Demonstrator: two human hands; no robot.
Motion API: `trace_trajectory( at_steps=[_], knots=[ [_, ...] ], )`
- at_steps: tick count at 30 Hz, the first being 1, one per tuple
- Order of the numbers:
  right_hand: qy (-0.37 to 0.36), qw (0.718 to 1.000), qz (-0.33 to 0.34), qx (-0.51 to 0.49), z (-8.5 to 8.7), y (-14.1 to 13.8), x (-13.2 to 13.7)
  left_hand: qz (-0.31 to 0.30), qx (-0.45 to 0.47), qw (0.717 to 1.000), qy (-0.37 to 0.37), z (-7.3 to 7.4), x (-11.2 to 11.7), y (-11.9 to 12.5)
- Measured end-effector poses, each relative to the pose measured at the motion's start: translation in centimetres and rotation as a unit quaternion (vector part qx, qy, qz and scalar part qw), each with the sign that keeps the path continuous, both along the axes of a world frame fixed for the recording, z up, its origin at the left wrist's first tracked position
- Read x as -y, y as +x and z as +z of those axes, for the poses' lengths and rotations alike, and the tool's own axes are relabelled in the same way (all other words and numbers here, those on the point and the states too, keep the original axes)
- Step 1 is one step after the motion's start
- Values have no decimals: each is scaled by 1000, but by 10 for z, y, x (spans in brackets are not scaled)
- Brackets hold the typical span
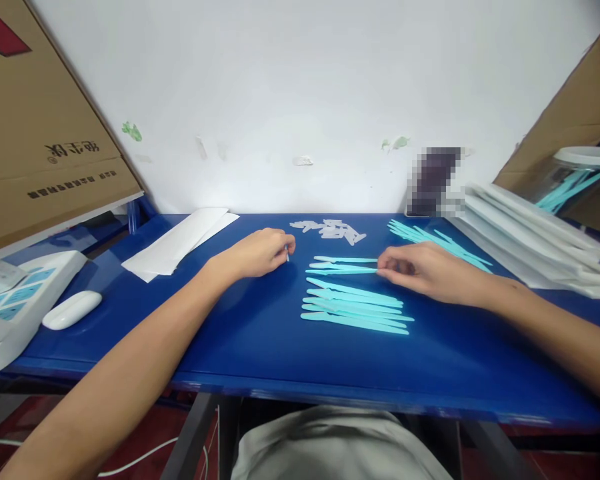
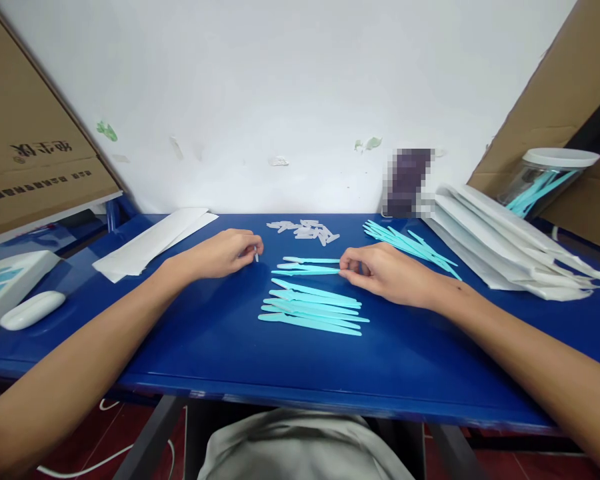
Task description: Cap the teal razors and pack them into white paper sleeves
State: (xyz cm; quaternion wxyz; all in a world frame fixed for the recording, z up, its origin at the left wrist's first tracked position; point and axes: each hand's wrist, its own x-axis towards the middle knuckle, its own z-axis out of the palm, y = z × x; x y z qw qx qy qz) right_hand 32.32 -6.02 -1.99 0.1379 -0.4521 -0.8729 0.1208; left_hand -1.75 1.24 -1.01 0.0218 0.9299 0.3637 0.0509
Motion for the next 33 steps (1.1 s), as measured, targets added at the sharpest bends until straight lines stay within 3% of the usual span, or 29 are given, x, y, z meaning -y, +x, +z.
trace_trajectory(
  at_steps=[7,11,16,18,24,33],
  knots=[
    [72,997,20,-4,1,1,-1,12,9,999,34,6,0,-3],
    [72,997,23,-4,1,0,-1,110,-38,991,64,8,-2,-9],
    [92,995,8,-33,-6,0,-4,212,-52,976,-1,5,1,-7],
    [113,992,-19,-58,-10,0,-5,191,-32,981,-26,3,2,-4],
    [198,970,-44,-132,-15,0,-3,39,46,986,-153,4,4,2],
    [185,978,-1,-91,-11,-1,-2,-13,94,984,-151,2,4,4]
  ],
)
